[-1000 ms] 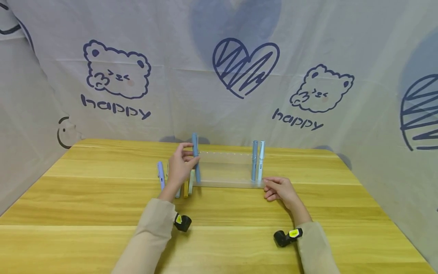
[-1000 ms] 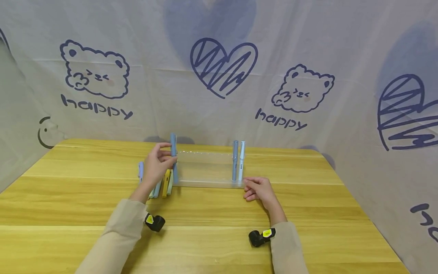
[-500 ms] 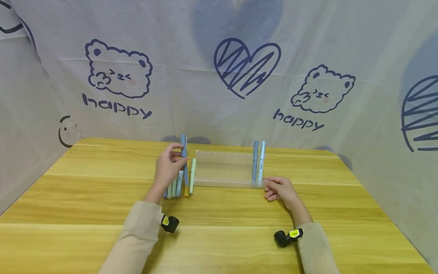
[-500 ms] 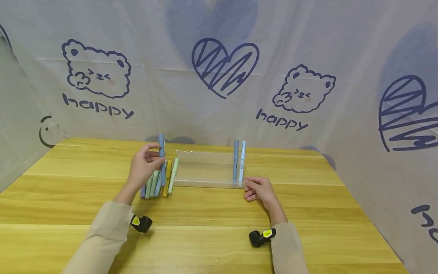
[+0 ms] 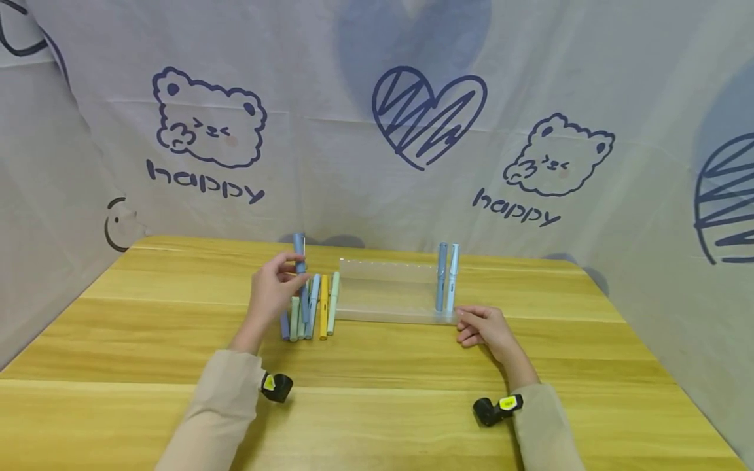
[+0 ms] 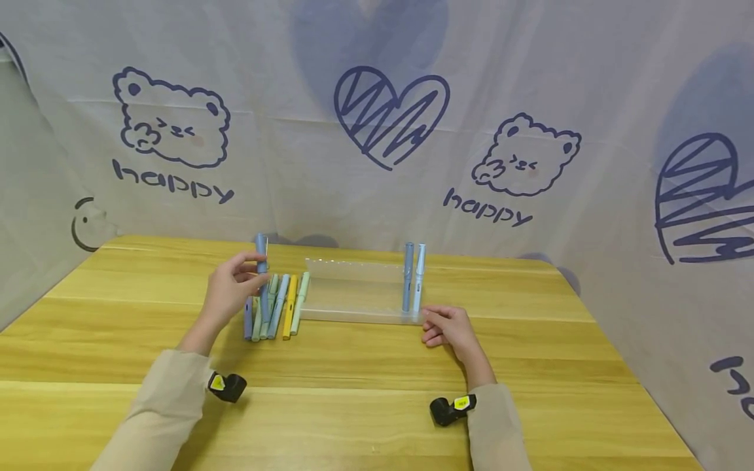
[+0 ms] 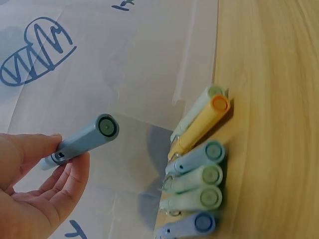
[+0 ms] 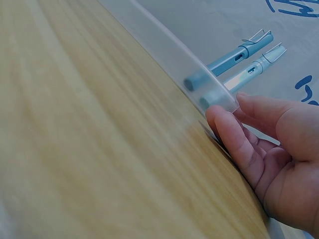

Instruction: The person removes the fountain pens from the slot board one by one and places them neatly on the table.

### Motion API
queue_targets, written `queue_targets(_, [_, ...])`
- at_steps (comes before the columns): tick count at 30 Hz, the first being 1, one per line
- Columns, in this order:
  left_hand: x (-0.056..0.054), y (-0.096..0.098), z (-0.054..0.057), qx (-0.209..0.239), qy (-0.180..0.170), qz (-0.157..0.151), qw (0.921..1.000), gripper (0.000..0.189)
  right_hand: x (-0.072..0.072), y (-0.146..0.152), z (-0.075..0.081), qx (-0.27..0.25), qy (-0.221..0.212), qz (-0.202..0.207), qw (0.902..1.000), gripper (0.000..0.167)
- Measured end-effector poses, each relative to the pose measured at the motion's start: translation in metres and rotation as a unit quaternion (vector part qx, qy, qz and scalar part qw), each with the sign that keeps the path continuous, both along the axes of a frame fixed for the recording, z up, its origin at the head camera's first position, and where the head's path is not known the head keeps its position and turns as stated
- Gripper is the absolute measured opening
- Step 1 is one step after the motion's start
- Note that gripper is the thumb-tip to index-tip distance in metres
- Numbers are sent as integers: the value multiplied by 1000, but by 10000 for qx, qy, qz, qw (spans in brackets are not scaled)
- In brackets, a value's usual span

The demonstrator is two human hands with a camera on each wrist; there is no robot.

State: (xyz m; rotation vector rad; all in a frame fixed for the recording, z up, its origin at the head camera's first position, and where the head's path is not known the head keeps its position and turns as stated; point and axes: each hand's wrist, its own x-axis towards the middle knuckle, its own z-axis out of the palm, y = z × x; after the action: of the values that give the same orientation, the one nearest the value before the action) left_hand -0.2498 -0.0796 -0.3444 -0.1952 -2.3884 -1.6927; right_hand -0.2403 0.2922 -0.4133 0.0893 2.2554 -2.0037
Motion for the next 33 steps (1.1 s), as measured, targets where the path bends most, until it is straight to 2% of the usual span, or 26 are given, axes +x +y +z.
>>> queue_targets(9, [0, -19, -4, -109, -235, 164, 9995, 32, 0, 0, 0, -2, 10, 7, 10000, 40])
queue_targets(19, [1, -33, -6, -205, -483, 72, 9986, 33, 1, 0, -1, -43, -35, 14, 10000, 40])
queue_targets(33, [1, -47, -15, -488, -1082, 67, 9929, 34, 1, -1, 2, -38, 10, 17, 10000, 40])
